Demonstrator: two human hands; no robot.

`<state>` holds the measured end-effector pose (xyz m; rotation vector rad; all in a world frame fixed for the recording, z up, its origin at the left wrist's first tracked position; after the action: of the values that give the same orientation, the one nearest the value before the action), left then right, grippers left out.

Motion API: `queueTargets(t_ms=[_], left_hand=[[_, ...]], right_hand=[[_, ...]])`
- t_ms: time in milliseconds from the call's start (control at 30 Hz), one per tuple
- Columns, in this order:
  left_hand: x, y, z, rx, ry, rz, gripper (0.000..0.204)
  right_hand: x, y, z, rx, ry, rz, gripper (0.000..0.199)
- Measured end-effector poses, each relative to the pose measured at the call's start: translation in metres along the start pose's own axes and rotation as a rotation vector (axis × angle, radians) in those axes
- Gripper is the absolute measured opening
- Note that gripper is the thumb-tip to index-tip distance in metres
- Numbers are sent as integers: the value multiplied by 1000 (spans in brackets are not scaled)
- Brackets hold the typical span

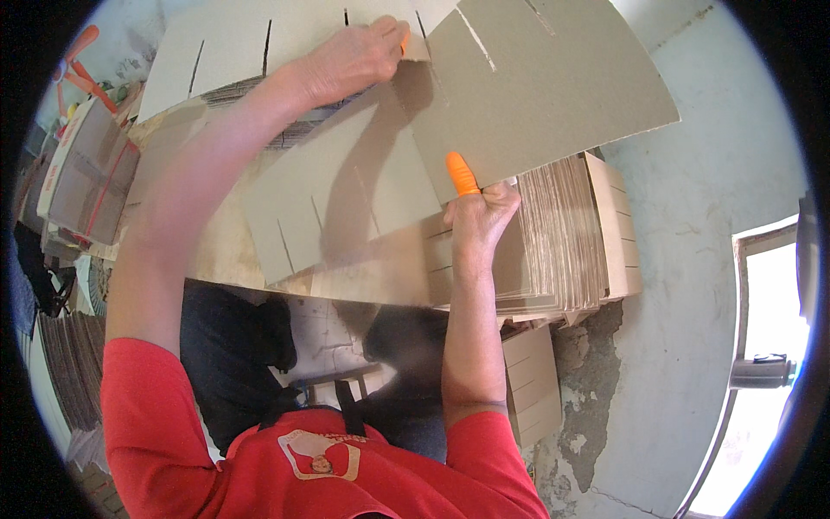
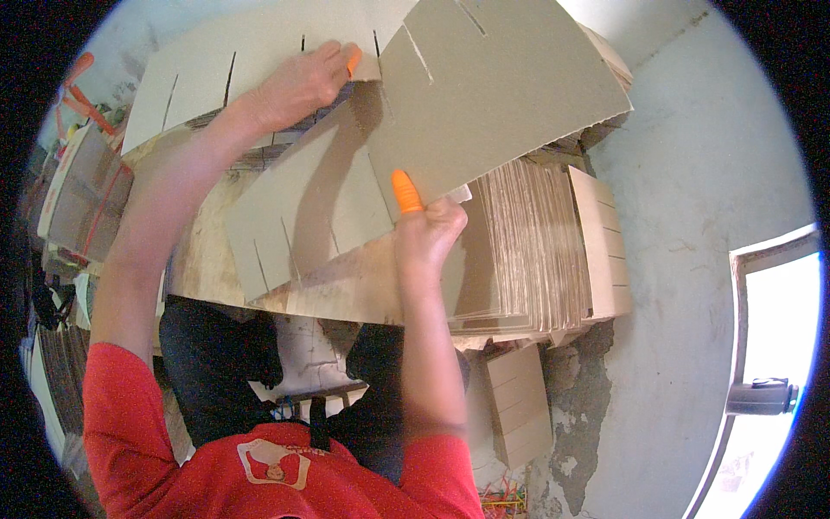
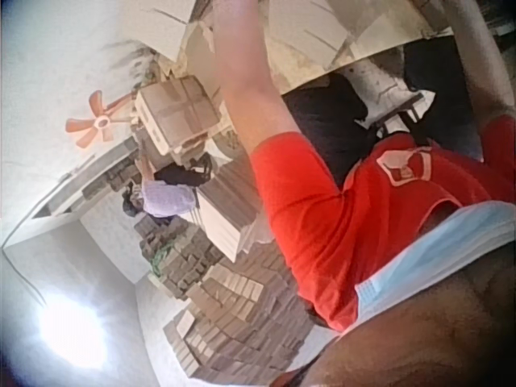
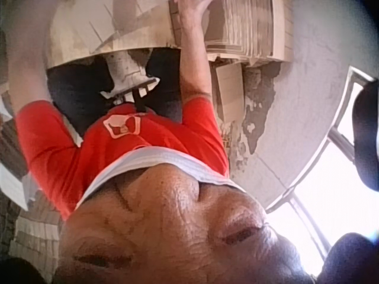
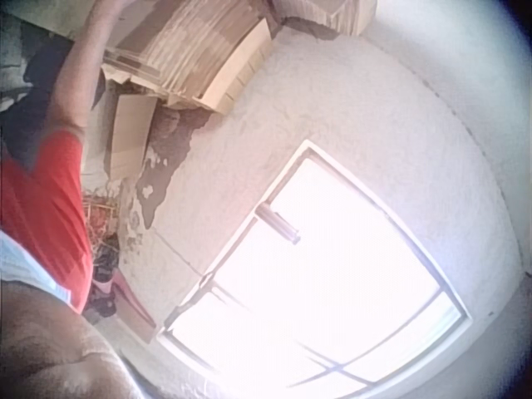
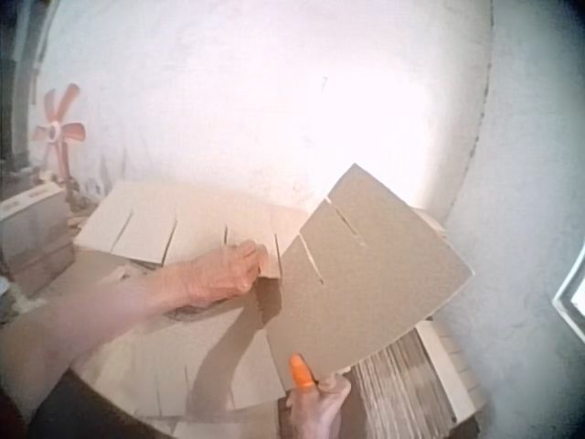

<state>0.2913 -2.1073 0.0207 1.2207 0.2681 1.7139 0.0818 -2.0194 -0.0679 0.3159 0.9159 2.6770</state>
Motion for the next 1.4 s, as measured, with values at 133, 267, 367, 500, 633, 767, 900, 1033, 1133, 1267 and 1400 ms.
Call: queueTargets(t_ms=[133, 267, 367, 500, 633, 767, 900, 1033, 1133, 1267, 1400], left_hand=[[9, -17, -26, 2, -66, 89, 21], [28, -24, -45, 29, -98, 240, 30], [34, -28, -44, 60, -102, 244, 30], [36, -35, -42, 13, -15, 286, 29], [45, -42, -54, -59, -45, 256, 25], [66, -47, -76, -8, -149, 233, 23], [69, -64, -86, -9, -189, 201, 25], [70, -74, -74, 16, -188, 145, 24], [69, -72, -69, 55, -174, 146, 24], [78, -67, -77, 64, -232, 114, 24], [90, -72, -94, 48, -321, 50, 23]], right_hand=[[0, -1, 0, -56, -21, 3, 6], [4, -2, -16, -6, -160, 40, 9], [1, 0, -4, 34, -265, 171, 7], [13, 16, 59, 72, -194, 123, 10], [32, 22, 91, 109, -148, 74, 7], [40, 20, 77, 236, -92, -51, 15], [44, 22, 68, 100, 40, -98, 12], [44, 22, 80, 9, 215, -91, 20], [43, 21, 87, 49, 191, -65, 17], [42, 18, 70, 307, -5, -10, 21], [30, 11, 64, 358, -92, -9, 22]])
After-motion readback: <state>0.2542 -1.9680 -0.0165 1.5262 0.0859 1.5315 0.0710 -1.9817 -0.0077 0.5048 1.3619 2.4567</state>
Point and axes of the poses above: each hand's wrist, its own y-axis towards the middle knuckle, its own x-axis out of the back of the hand, z = x × y, the point moved 4 cm from there along y, towards the middle knuckle, and after that the axes turned 14 degrees about x, right-handed, at the moved point
